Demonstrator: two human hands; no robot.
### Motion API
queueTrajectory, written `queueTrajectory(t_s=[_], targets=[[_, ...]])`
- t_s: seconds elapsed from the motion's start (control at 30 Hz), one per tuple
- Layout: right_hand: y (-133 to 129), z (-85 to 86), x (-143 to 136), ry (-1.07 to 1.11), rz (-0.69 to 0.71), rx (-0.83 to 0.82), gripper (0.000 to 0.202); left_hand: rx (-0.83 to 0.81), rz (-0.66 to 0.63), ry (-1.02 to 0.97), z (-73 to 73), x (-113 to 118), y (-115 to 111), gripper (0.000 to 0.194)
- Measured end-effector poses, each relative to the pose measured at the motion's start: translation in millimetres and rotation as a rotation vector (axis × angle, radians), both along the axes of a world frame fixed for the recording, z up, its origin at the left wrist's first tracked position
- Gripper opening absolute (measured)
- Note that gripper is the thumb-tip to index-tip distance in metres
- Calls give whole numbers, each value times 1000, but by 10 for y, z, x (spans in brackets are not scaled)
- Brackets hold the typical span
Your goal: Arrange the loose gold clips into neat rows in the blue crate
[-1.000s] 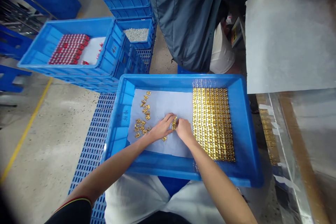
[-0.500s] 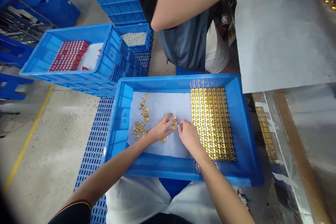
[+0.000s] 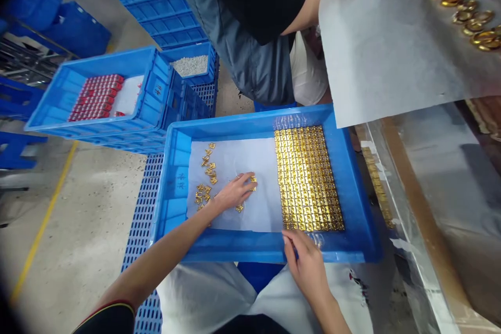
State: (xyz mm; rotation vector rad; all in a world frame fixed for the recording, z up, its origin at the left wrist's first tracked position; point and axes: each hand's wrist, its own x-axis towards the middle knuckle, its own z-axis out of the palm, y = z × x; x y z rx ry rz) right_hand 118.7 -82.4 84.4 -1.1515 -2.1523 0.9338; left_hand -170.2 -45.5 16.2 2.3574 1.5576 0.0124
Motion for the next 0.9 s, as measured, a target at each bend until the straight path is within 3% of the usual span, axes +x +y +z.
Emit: queueTrajectory(t_s=[0.27,0.47,0.63,0.73,0.9], targets=[[6,-86,-82,-35,-55,232,20,89,-39,4,-50,-29,-1,16],[-5,-89,-84,-66,-66,312,21,108,-90,12,-48,-75,61,16],[-8,-89,-87,-61,-78,318,21,145,48,-73,-42,-118,-27,31],[-18,-97,-81,-54,-87,304,21,185,136,-121,-61,-183,-127,29],[-22,-105,-88,-47,-94,316,19,304,-10,-83,-116,-307,-189,19]])
